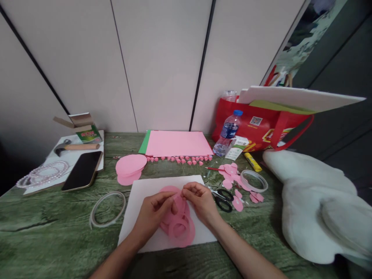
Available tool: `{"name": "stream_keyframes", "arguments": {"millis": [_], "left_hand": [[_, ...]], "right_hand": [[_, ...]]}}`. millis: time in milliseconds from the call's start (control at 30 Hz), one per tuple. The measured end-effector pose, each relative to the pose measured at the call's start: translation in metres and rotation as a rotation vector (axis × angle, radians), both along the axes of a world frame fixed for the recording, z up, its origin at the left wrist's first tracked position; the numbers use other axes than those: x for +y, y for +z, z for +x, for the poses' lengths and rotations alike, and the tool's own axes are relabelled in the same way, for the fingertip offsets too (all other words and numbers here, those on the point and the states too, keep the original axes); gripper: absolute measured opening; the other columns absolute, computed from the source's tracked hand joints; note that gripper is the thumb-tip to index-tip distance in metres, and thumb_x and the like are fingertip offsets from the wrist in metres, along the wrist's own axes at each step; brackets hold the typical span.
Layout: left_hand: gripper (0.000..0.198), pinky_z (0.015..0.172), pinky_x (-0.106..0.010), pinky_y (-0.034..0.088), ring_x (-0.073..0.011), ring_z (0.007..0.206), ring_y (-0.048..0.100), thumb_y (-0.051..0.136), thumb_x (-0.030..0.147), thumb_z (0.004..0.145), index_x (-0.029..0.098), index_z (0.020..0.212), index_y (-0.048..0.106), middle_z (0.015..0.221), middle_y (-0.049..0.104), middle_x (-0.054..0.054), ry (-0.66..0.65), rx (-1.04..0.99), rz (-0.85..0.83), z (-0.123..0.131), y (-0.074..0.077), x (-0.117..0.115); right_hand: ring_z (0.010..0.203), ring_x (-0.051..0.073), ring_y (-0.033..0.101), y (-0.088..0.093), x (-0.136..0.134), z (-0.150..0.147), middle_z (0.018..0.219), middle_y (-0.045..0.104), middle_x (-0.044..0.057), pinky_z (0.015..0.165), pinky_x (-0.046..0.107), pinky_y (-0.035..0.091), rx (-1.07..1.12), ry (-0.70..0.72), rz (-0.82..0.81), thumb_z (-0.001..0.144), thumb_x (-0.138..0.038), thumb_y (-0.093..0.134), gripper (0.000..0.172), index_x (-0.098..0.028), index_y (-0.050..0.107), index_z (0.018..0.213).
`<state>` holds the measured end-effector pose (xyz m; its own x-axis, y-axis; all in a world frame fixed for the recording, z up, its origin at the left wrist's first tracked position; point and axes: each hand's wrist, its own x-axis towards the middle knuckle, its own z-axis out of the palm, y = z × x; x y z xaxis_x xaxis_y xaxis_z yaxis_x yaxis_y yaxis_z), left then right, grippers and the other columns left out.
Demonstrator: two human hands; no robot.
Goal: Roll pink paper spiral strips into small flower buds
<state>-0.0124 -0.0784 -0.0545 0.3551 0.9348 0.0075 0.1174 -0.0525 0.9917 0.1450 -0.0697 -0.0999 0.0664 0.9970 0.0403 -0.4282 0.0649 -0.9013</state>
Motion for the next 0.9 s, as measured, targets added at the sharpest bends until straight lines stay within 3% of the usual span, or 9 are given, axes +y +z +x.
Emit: {"name": "stream_keyframes", "arguments": {"millis": [267, 500, 733, 900], "left_hand": [[0.022, 0.059, -0.021, 0.041, -0.0118, 0.058, 0.052, 0.052, 0.026, 0.078, 0.014, 0.087, 0.067, 0.058, 0.06, 0.0, 0.002, 0.015, 0.009, 0.0, 0.004, 0.001], [0.021, 0.059, -0.021, 0.041, -0.0122, 0.06, 0.052, 0.052, 0.027, 0.078, 0.014, 0.085, 0.068, 0.061, 0.062, 0.0, 0.013, -0.001, 0.016, -0.002, -0.001, 0.004], [0.021, 0.059, -0.022, 0.042, -0.0136, 0.059, 0.054, 0.053, 0.027, 0.077, 0.014, 0.083, 0.068, 0.061, 0.063, -0.001, 0.021, -0.001, 0.015, -0.001, 0.004, 0.0], [0.022, 0.052, -0.021, 0.04, -0.0117, 0.055, 0.052, 0.052, 0.028, 0.077, 0.013, 0.082, 0.068, 0.06, 0.063, -0.001, -0.004, 0.02, -0.014, 0.0, 0.003, -0.002]], "right_hand": [[0.054, 0.01, 0.057, 0.004, -0.001, 0.0, 0.059, 0.066, -0.001, 0.055, 0.021, 0.046, -0.038, -0.069, 0.011, 0.059, -0.02, 0.073, 0.009, -0.018, 0.068, 0.066], [0.069, 0.014, 0.061, 0.01, -0.002, 0.0, 0.085, 0.07, 0.006, 0.069, 0.027, 0.05, -0.031, -0.003, 0.015, 0.063, -0.025, 0.07, 0.016, -0.017, 0.069, 0.077], [0.052, 0.011, 0.057, 0.009, -0.003, 0.001, 0.059, 0.065, 0.0, 0.053, 0.022, 0.047, -0.001, -0.01, -0.026, 0.06, -0.024, 0.072, 0.013, -0.018, 0.066, 0.07], [0.048, 0.01, 0.055, 0.012, -0.003, 0.001, 0.056, 0.065, 0.0, 0.049, 0.022, 0.044, -0.032, -0.065, -0.04, 0.054, -0.023, 0.075, 0.015, -0.017, 0.066, 0.065]]}}
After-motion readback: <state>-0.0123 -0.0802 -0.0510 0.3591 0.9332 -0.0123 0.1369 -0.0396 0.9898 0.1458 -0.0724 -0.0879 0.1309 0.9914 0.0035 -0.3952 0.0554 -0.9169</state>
